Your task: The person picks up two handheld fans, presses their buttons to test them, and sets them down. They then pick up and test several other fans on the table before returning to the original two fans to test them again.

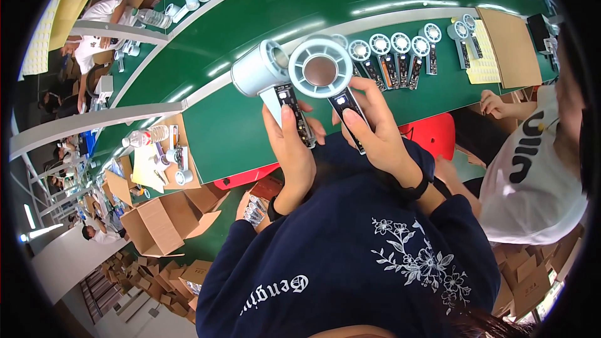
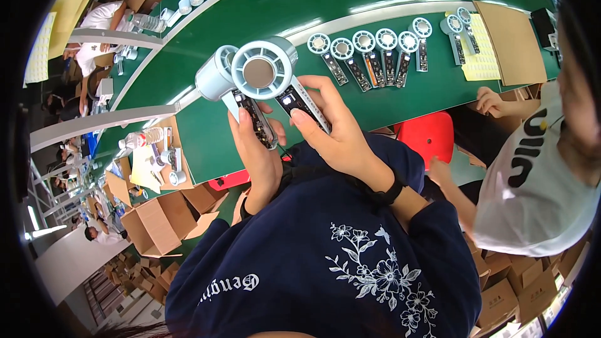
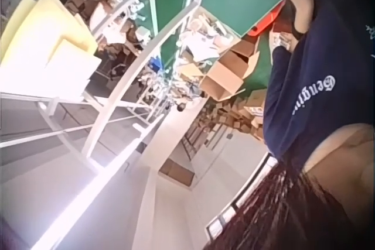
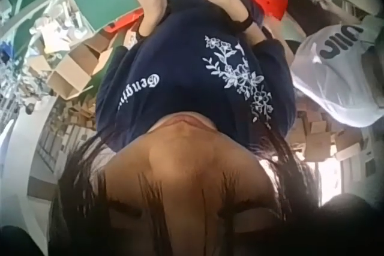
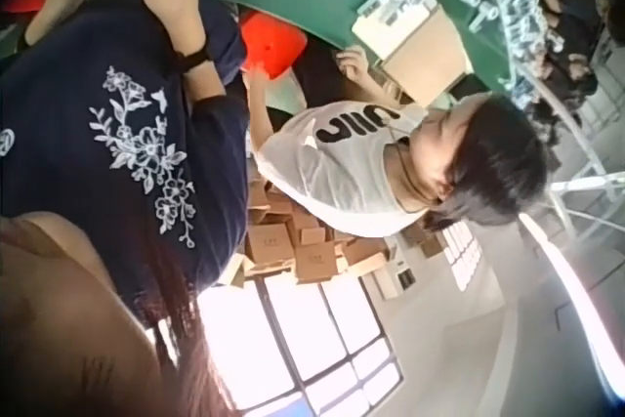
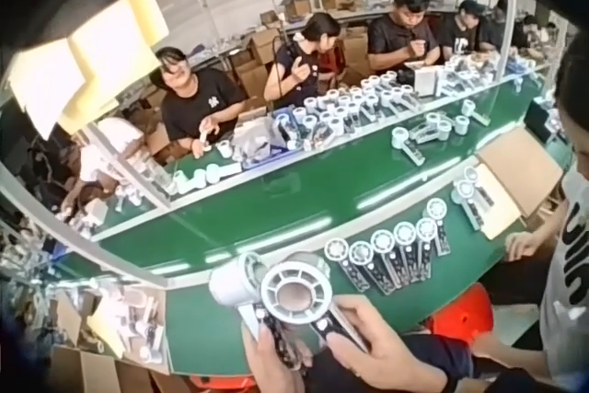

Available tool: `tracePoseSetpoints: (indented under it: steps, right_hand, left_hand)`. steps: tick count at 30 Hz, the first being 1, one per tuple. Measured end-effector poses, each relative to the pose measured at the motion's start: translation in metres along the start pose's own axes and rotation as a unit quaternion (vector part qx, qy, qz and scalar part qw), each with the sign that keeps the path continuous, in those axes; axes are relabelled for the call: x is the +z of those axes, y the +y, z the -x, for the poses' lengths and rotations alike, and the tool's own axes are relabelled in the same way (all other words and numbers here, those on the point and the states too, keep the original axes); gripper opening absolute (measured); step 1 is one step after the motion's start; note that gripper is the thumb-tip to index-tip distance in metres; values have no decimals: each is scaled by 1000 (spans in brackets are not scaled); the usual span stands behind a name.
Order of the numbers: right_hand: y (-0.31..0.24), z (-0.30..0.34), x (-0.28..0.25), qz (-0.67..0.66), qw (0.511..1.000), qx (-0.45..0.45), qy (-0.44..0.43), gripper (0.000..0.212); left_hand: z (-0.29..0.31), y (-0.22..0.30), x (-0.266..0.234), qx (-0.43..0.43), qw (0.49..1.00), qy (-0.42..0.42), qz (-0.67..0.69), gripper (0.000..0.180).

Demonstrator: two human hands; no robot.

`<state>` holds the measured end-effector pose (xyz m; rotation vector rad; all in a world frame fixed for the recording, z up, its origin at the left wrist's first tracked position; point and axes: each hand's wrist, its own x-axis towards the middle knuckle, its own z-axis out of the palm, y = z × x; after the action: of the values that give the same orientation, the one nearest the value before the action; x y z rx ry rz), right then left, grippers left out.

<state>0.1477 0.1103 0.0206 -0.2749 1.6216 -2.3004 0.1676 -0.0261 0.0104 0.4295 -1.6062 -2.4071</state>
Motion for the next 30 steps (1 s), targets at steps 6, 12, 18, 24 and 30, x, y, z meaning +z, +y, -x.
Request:
tracePoseSetpoints:
  steps: [6,12,18,24,30]
  right_hand:
    - [0,-2,-5,-16,999,15,39,39]
    - [3,-3,-7,4,999,-16,48,38]
    - [4,-5,-8,-6,998,-17,54,38]
    - [9,-7,-16,-18,997,-8,81,37]
    - [11,-7,-26,-69,991,6,115,36]
  left_hand:
    - [-9,0,0,-10,1000,12,18,34]
    - [-19,-4,-6,-18,1000,-8,-9,32]
    - [-22,-5,-1,-14,1000,-17,-20,33]
    - [-24,-11,3,-31,998,-33,-37,34]
    - [-27,-15,13,-109,993,-45,-27,32]
